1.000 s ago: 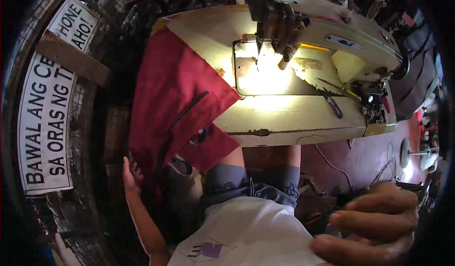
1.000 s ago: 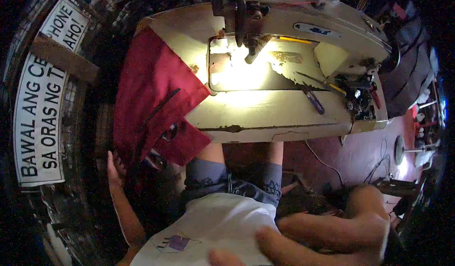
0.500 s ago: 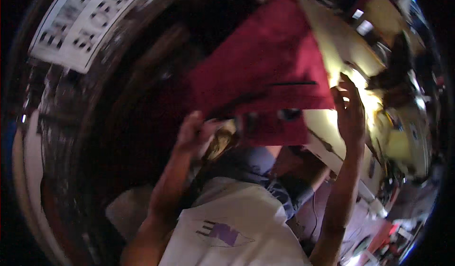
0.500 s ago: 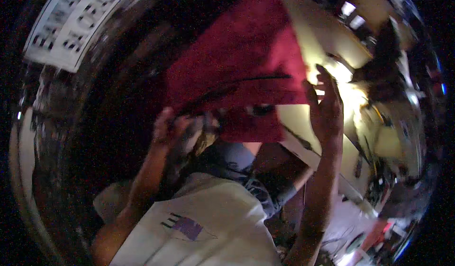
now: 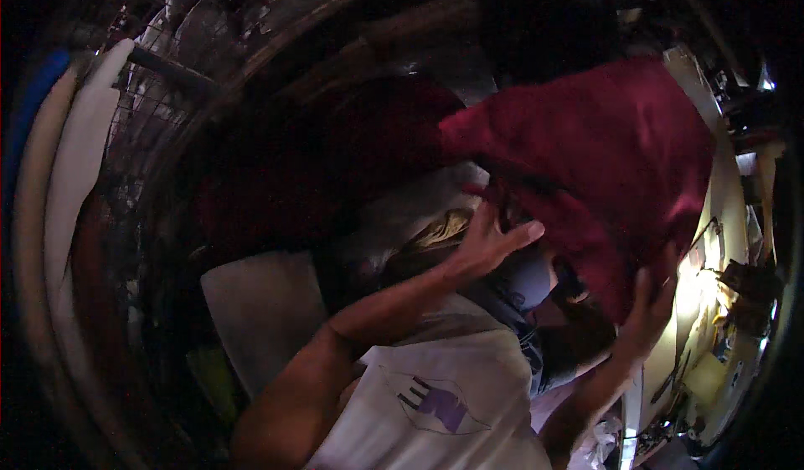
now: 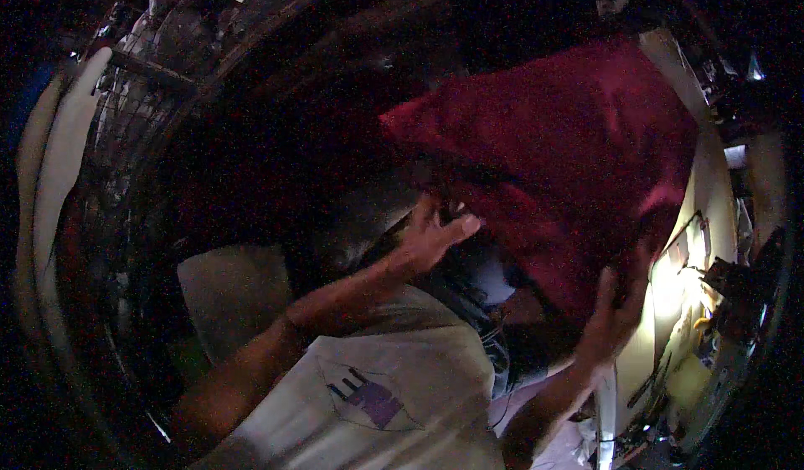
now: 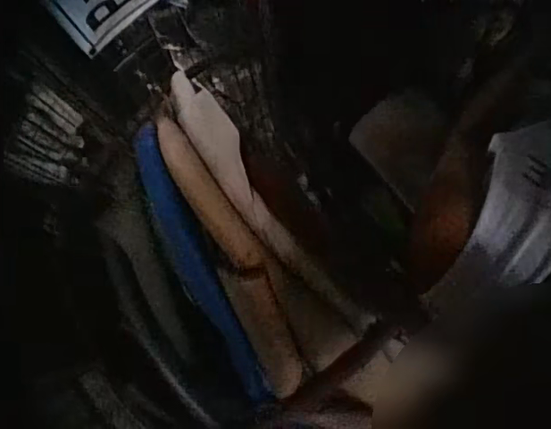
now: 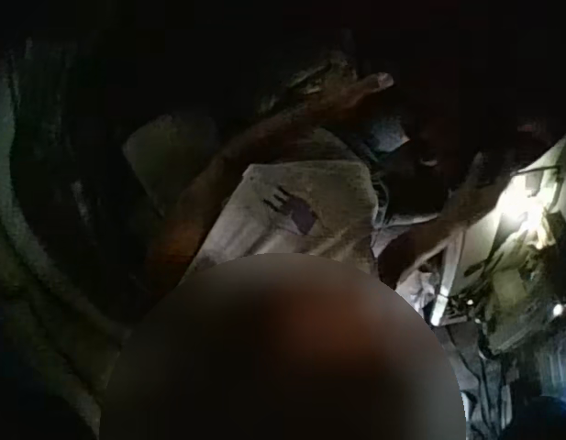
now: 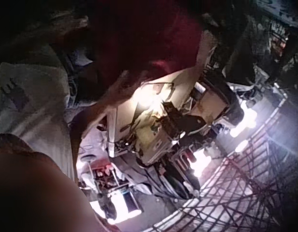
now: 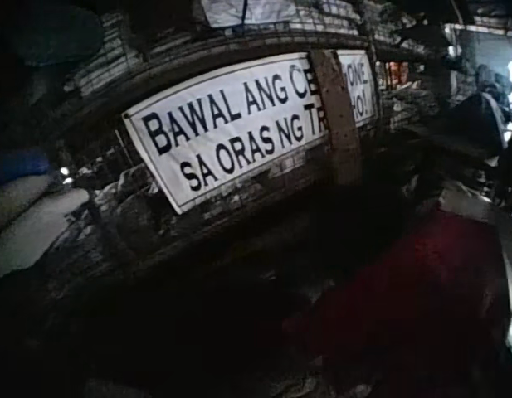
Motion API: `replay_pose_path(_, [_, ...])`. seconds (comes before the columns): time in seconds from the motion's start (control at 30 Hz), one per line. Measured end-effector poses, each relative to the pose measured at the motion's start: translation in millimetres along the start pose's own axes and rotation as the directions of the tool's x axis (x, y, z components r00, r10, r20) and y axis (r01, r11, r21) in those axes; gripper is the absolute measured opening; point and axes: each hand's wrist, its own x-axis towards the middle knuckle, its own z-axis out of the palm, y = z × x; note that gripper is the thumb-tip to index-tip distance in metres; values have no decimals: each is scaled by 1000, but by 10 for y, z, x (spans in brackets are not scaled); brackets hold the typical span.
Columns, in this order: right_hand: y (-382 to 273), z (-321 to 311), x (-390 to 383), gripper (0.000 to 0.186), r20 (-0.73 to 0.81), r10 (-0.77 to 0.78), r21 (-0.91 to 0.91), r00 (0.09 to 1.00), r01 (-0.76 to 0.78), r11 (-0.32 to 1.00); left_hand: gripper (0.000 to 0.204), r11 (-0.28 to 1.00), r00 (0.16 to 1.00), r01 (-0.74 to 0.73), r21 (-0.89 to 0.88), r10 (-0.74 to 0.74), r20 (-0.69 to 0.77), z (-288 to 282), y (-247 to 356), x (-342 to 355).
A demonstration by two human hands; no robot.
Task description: Sewing a piece of leather using an industrial sewing machine.
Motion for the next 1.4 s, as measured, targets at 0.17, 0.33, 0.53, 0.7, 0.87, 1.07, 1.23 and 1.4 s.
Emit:
replay_pose_path(0.17, [-88, 305, -510, 48, 105, 64, 260, 992, -90, 961, 69, 869, 874, -482, 113, 485, 3, 15, 375, 243])
replay_pose_path(0.33, [31, 246, -246, 48, -1, 166, 361, 986, -154, 920, 77, 689, 954, -285, 666, 272, 126, -160, 957, 404])
replay_pose_path(0.53, [-167, 685, 112, 38, 302, -108, 769, 947, -176, 614, 45, 496, 882, -295, 817, 469, 34, -1112, 2051, 26])
replay_pose_path(0.7, [-568, 1391, 30, 30, 342, -18, 792, 939, -278, 544, 39, 467, 741, -482, 742, 668, 61, -1699, 2181, -362])
replay_pose_path(0.87, [-571, 1382, -88, 30, 157, 31, 644, 987, -126, 754, 40, 576, 825, -410, 707, 565, 17, -1857, 2029, -394])
replay_pose_path(1.07, [-335, 1344, -241, 27, 107, 13, 682, 994, -83, 726, 38, 549, 749, -590, 591, 646, 148, -1774, 1925, -236])
replay_pose_path(1.23, [-174, 1375, -268, 26, 81, -37, 410, 996, 0, 912, 37, 469, 787, -487, 736, 602, 137, -1528, 1937, -207])
replay_pose_path(1.4, [-416, 1225, -145, 46, 227, -14, 643, 974, -139, 753, 31, -16, 627, -324, 946, 745, 227, -1388, 2301, -135])
